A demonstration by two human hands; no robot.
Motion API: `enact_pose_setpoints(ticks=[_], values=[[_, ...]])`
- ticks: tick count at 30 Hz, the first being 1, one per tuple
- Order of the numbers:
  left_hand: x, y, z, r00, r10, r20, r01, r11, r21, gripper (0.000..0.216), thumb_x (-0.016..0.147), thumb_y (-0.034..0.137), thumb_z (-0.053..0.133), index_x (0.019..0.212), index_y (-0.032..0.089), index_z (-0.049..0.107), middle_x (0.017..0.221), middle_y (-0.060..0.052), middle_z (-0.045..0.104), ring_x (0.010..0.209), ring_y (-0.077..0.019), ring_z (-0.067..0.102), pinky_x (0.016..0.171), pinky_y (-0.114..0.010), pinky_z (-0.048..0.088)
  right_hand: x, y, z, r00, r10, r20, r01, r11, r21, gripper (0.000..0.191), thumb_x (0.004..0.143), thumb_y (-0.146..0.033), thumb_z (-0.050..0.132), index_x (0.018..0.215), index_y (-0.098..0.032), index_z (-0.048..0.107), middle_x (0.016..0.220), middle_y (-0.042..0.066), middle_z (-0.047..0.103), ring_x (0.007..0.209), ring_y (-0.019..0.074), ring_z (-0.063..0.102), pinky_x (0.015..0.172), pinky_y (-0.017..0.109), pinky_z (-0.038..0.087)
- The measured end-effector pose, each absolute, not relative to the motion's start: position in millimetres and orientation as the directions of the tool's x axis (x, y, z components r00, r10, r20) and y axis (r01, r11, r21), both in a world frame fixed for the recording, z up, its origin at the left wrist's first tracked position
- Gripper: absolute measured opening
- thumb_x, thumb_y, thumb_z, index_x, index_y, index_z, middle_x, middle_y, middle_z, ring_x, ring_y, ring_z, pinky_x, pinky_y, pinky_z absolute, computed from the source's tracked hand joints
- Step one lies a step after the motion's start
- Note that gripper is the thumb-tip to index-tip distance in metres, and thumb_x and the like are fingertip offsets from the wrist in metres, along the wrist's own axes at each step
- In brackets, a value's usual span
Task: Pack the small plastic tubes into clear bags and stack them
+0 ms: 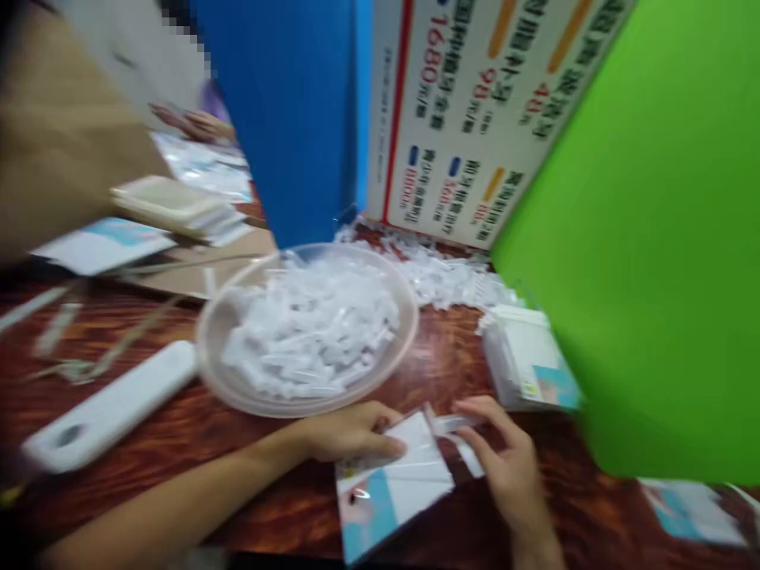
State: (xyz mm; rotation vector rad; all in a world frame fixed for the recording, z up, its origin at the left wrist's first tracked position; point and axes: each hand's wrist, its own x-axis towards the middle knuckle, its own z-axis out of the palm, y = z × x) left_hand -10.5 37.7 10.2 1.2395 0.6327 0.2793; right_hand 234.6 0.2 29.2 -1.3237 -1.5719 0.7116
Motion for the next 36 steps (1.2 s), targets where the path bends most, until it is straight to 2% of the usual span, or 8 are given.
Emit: enact_pose_setpoints(ticks=[2, 5, 12, 18, 22, 27, 30, 36], values=[[-18.4, 44.5, 6.7, 0.831, 0.473, -0.292, 0.149, 0.316, 0.937, 0.045, 0.078, 0.059, 0.076, 0.09, 0.015, 0.07, 0.074, 0.001, 0.064, 0.06, -0.0106, 0.053, 0.054, -0.019, 0.042, 243.1, -10.4, 34.3, 0.008, 0.982, 0.191, 0.28, 0.181, -0.943, 0.029, 0.083, -0.049, 0.076, 0.094, -0.022, 0.074, 0.099, 0.008, 0.074, 0.092, 0.0252, 0.07, 0.073, 0.031, 0.059], [-22.6, 42.1, 9.4, 0.862, 0.409, -0.3, 0.145, 0.369, 0.918, 0.053, 0.073, 0.066, 0.077, 0.085, 0.016, 0.066, 0.073, 0.002, 0.061, 0.06, -0.0103, 0.051, 0.055, -0.019, 0.041, 236.9, -8.3, 28.8, 0.004, 0.998, 0.067, 0.05, 0.066, -0.997, 0.027, 0.087, -0.044, 0.074, 0.104, -0.023, 0.069, 0.101, 0.01, 0.074, 0.081, 0.0221, 0.071, 0.063, 0.029, 0.057], [-18.7, 37.7, 10.3, 0.844, 0.435, -0.314, 0.12, 0.417, 0.901, 0.055, 0.07, 0.069, 0.078, 0.081, 0.017, 0.063, 0.072, 0.002, 0.061, 0.059, -0.0103, 0.051, 0.055, -0.02, 0.042, 231.3, -7.8, 14.1, 0.065, 0.997, 0.036, 0.012, 0.035, -0.999, 0.03, 0.084, -0.042, 0.076, 0.102, -0.023, 0.062, 0.103, 0.011, 0.073, 0.084, 0.0238, 0.071, 0.07, 0.032, 0.059], [-19.1, 38.4, 13.4, 0.844, 0.444, -0.3, 0.109, 0.405, 0.908, 0.055, 0.071, 0.068, 0.077, 0.083, 0.016, 0.065, 0.074, 0.001, 0.062, 0.062, -0.0115, 0.053, 0.056, -0.02, 0.043, 227.6, -8.5, 14.9, 0.074, 0.997, -0.018, -0.022, -0.016, -1.0, 0.04, 0.074, -0.044, 0.085, 0.098, -0.025, 0.059, 0.081, 0.004, 0.073, 0.057, 0.0177, 0.064, 0.049, 0.025, 0.052], [-18.8, 38.4, 18.7, 0.851, 0.446, -0.275, 0.066, 0.429, 0.901, 0.055, 0.07, 0.069, 0.077, 0.083, 0.017, 0.066, 0.074, 0.002, 0.062, 0.061, -0.0108, 0.052, 0.056, -0.02, 0.042, 220.6, -7.7, 9.9, 0.0, 0.998, -0.059, 0.084, -0.058, -0.995, 0.037, 0.065, -0.041, 0.09, 0.079, -0.023, 0.062, 0.065, -0.001, 0.067, 0.052, 0.0166, 0.06, 0.048, 0.023, 0.047], [-18.7, 37.7, 20.4, 0.867, 0.439, -0.236, 0.088, 0.333, 0.939, 0.049, 0.073, 0.064, 0.078, 0.08, 0.017, 0.067, 0.069, 0.003, 0.057, 0.06, -0.0104, 0.048, 0.053, -0.019, 0.037, 212.0, 1.5, 29.9, -0.255, 0.965, 0.055, 0.309, 0.135, -0.941, 0.027, 0.078, -0.042, 0.08, 0.066, -0.019, 0.073, 0.068, 0.003, 0.067, 0.064, 0.0195, 0.062, 0.06, 0.028, 0.05], [-18.6, 37.3, 19.6, 0.845, 0.494, -0.204, 0.044, 0.317, 0.947, 0.047, 0.076, 0.061, 0.078, 0.084, 0.016, 0.069, 0.074, 0.002, 0.06, 0.065, -0.0112, 0.05, 0.059, -0.02, 0.039, 212.5, 32.6, 50.1, -0.299, 0.951, 0.079, 0.438, 0.211, -0.874, 0.028, 0.091, -0.041, 0.066, 0.076, -0.019, 0.076, 0.077, 0.005, 0.072, 0.073, 0.021, 0.065, 0.068, 0.03, 0.051], [-16.4, 35.9, 11.8, 0.81, 0.565, -0.158, -0.035, 0.315, 0.948, 0.05, 0.081, 0.06, 0.074, 0.1, 0.014, 0.073, 0.089, -0.003, 0.07, 0.076, -0.0165, 0.06, 0.072, -0.024, 0.046, 207.6, 150.8, 47.7, -0.043, 0.923, 0.383, 0.748, 0.284, -0.6, 0.032, 0.093, -0.037, 0.056, 0.109, -0.014, 0.072, 0.102, 0.009, 0.07, 0.087, 0.0224, 0.065, 0.086, 0.039, 0.049]])
